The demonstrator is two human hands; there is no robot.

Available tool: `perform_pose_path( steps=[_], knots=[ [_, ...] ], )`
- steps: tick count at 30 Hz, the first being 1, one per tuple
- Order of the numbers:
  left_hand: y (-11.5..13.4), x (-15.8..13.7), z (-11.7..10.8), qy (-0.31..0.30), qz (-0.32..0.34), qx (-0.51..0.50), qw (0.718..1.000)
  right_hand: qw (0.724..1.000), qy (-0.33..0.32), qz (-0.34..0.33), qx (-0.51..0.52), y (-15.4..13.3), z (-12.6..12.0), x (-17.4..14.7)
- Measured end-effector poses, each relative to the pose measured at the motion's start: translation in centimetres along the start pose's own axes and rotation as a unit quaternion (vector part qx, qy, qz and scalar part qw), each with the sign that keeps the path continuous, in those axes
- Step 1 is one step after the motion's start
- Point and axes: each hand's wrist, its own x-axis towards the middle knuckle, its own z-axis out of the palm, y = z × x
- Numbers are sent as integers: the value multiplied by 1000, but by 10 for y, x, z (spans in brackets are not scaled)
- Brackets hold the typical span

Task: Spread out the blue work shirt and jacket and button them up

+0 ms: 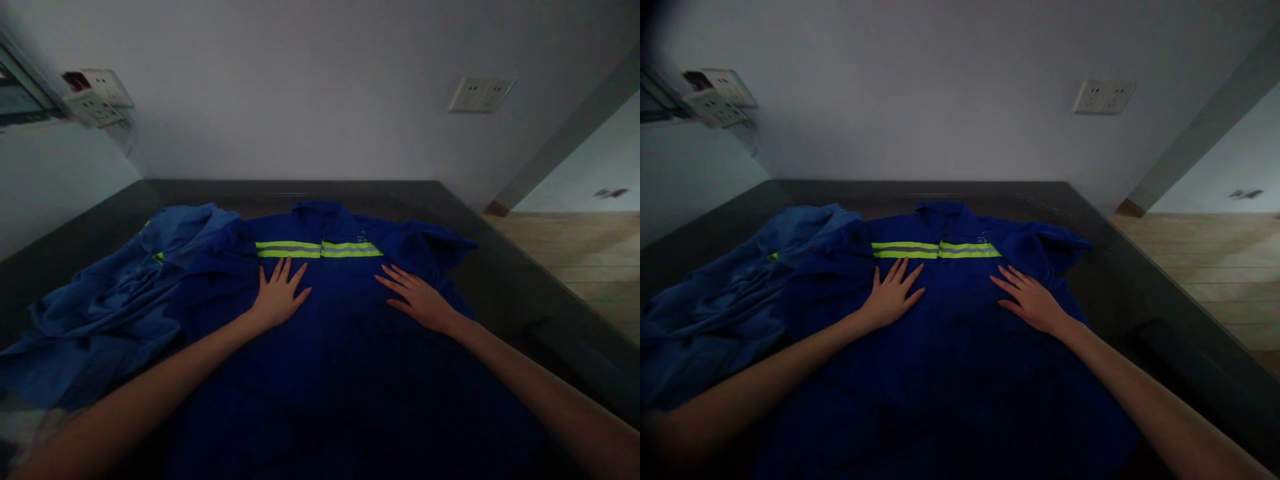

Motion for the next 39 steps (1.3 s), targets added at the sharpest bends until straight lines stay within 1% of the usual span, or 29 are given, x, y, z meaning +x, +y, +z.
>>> perform_pose_path(
  steps=[3, 6, 9, 12, 16, 19, 21, 23, 25, 27, 28, 31, 34, 36, 39],
  knots=[
    [-9, 14, -3, -11, 18, -9, 1000, 1000, 13, 6, 8, -1, 1, -2],
    [-21, 32, -5, -28, 55, -13, 998, 1000, 21, 14, 10, -4, 4, -4],
    [-33, 51, -5, -42, 97, -11, 994, 999, 26, 37, -4, -12, 9, -8],
    [-46, 68, -5, -53, 149, -6, 987, 998, 21, 58, -24, -27, 12, -14],
    [-59, 88, -8, -69, 215, -2, 974, 998, -9, 60, -31, -52, 12, -26],
    [-64, 96, -12, -78, 238, -6, 968, 997, -5, 72, -29, -67, 15, -32],
    [-64, 96, -14, -65, 240, -4, 969, 996, 9, 86, -29, -73, 16, -33],
    [-61, 91, -16, -33, 237, 3, 971, 995, 26, 95, -25, -79, 15, -31],
    [-55, 83, -18, 6, 233, 1, 973, 996, 38, 80, -9, -88, 8, -29],
    [-48, 71, -22, 28, 231, -20, 972, 999, 30, 32, 27, -102, -3, -27],
    [-45, 64, -25, 27, 234, -38, 971, 999, 15, 0, 52, -111, -9, -26],
    [-39, 34, -40, -19, 243, -94, 965, 989, -55, -82, 109, -132, -20, -21],
    [-43, -7, -56, -83, 216, -109, 967, 984, -96, -107, 104, -138, -14, -17],
    [-49, -35, -61, -130, 196, -95, 967, 985, -98, -110, 94, -133, -5, -15],
    [-57, -64, -56, -174, 187, -58, 965, 988, -74, -106, 79, -120, 8, -11]
  ],
)
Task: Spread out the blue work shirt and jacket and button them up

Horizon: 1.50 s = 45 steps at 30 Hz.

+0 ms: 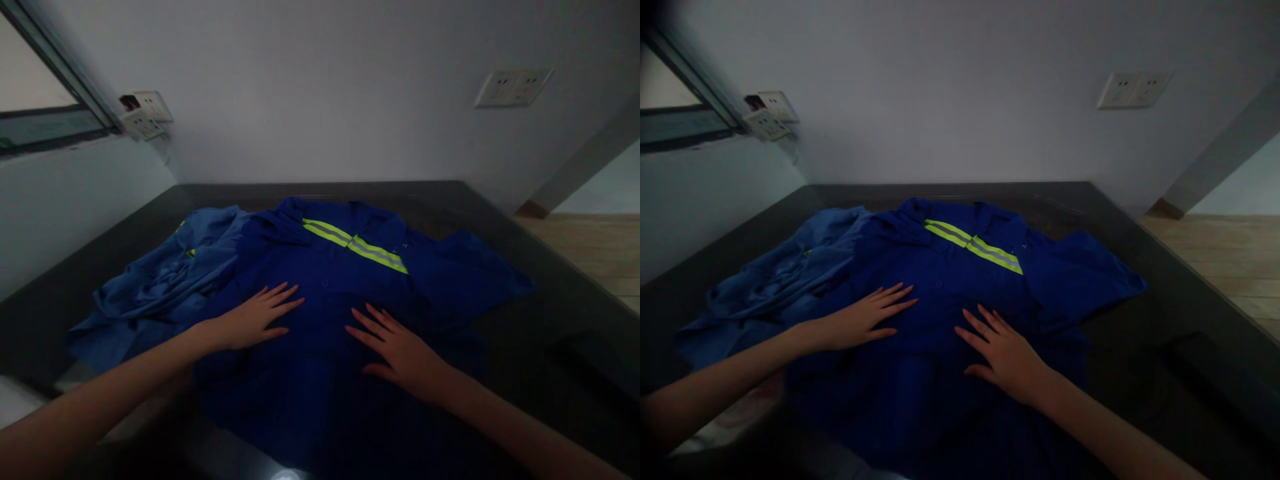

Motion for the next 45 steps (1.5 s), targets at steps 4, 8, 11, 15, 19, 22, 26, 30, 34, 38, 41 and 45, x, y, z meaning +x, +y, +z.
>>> perform_pose_path(
  steps=[4, 8, 11, 15, 19, 22, 26, 30, 34, 38, 41, 45],
  knots=[
    [-9, 12, 15, 7, -18, 34, 999, 999, 24, 11, -31, 25, -1, 9],
    [-30, 61, 9, 29, -9, 44, 999, 997, 47, 21, -50, 61, -12, 26],
    [-44, 94, -1, 40, 8, 42, 998, 994, 72, 43, -68, 81, -19, 34],
    [-46, 104, -12, 74, 31, 31, 996, 990, 110, 60, -64, 73, -20, 23],
    [-24, 67, -25, 116, 53, -39, 991, 991, 119, 58, -3, 41, -20, -4],
    [2, 25, -41, 2, 31, -134, 991, 990, 96, 67, 77, 14, -33, -23],
    [29, -23, -61, -137, -6, -198, 971, 977, -9, 28, 212, -28, -65, -45],
    [39, -57, -67, -238, -60, -235, 941, 919, -172, -38, 354, -60, -90, -62],
    [39, -70, -66, -255, -102, -227, 935, 911, -140, -20, 388, -53, -92, -63],
    [41, -54, -75, -206, -101, -217, 949, 964, -1, 42, 262, -17, -74, -45],
    [41, -27, -81, -157, -57, -226, 960, 985, 81, 37, 150, 16, -55, -26],
    [31, 29, -75, -56, 13, -218, 974, 991, 131, 11, 26, 53, -36, 0]
  ],
)
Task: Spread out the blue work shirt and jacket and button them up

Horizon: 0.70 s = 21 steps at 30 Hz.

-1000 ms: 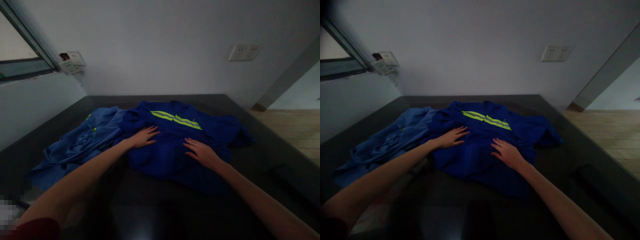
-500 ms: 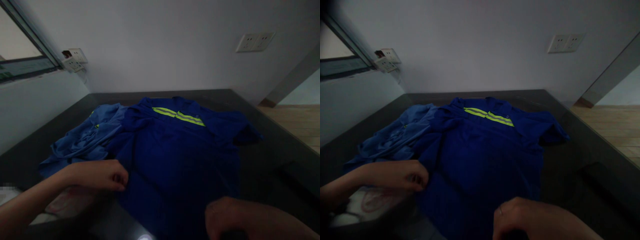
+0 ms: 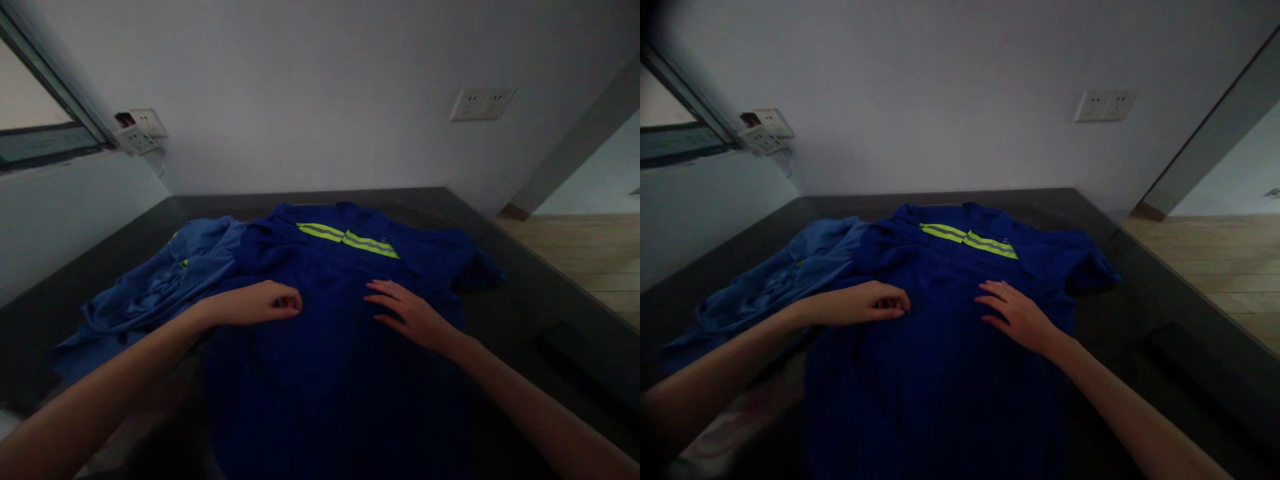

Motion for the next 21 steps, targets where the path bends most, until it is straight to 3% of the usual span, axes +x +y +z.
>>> perform_pose_path(
  steps=[4, 8, 11, 16, 21],
  knots=[
    [-18, 81, -4, 157, 40, -9, 987, 998, -23, 21, -60, 17, 17, 14],
    [-29, 162, -7, 293, -56, 43, 954, 995, -72, 41, -63, 9, 24, 14],
    [-33, 200, -7, 322, -113, 60, 938, 993, -97, 41, -53, -6, 21, 10],
    [-40, 213, 3, 293, -175, 51, 939, 990, -126, 53, -22, -27, 13, 11],
    [-43, 202, 11, 282, -159, 51, 945, 983, -171, 61, 21, -42, 14, 10]
  ],
)
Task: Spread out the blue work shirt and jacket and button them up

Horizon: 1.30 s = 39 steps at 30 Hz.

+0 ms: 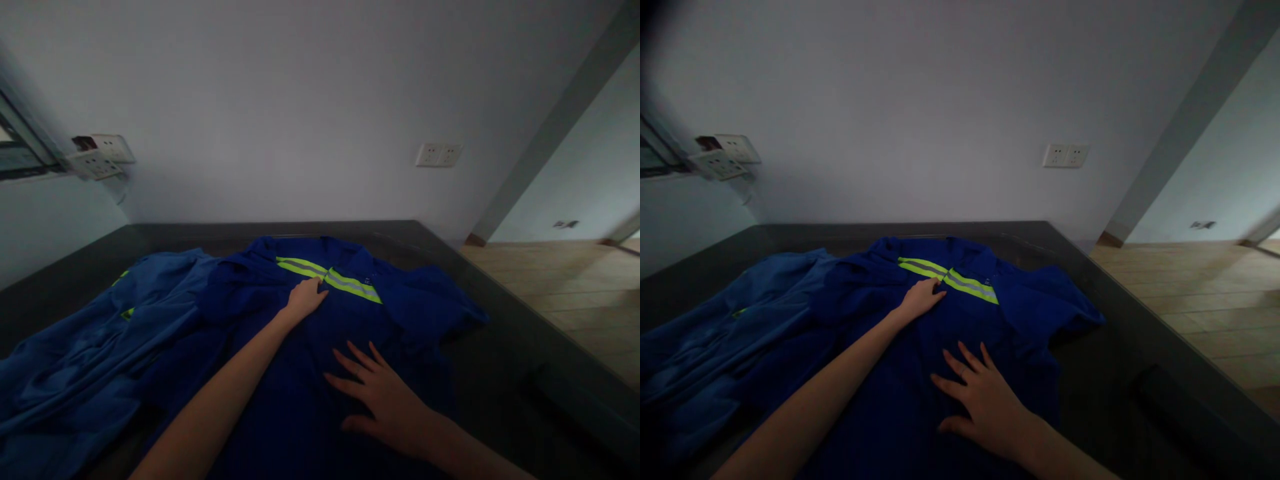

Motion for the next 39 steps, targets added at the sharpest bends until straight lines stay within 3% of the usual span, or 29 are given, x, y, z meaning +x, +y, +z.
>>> perform_pose_path(
  steps=[4, 7, 9, 11, 13, 15, 18, 22, 30, 39],
  knots=[
    [-5, -8, -1, 0, 56, -34, 998, 999, -17, -6, 26, -14, -4, -5],
    [-9, -13, 0, -4, 73, -44, 996, 995, -24, -32, 87, -15, -31, 5],
    [-10, -16, 0, -6, 82, -42, 996, 989, 34, -53, 137, -5, -54, 26],
    [-9, -18, -1, -5, 88, -36, 995, 978, 160, -51, 121, 16, -72, 59],
    [-7, -21, -2, -7, 86, -19, 996, 962, 263, -13, 75, 44, -77, 94],
    [-4, -23, -4, -12, 80, 4, 997, 955, 295, 6, 25, 72, -70, 125],
    [-2, -25, -4, -12, 77, 16, 997, 959, 279, 8, -43, 105, -51, 149],
    [0, -26, -4, 13, 81, -2, 997, 951, 299, 20, -76, 122, -39, 148],
    [-4, -27, -5, 54, 156, -16, 986, 940, 338, -17, -44, 115, -41, 142],
    [-7, -25, 0, 63, 110, -18, 992, 952, 302, 46, -28, 115, -36, 144]
  ],
)
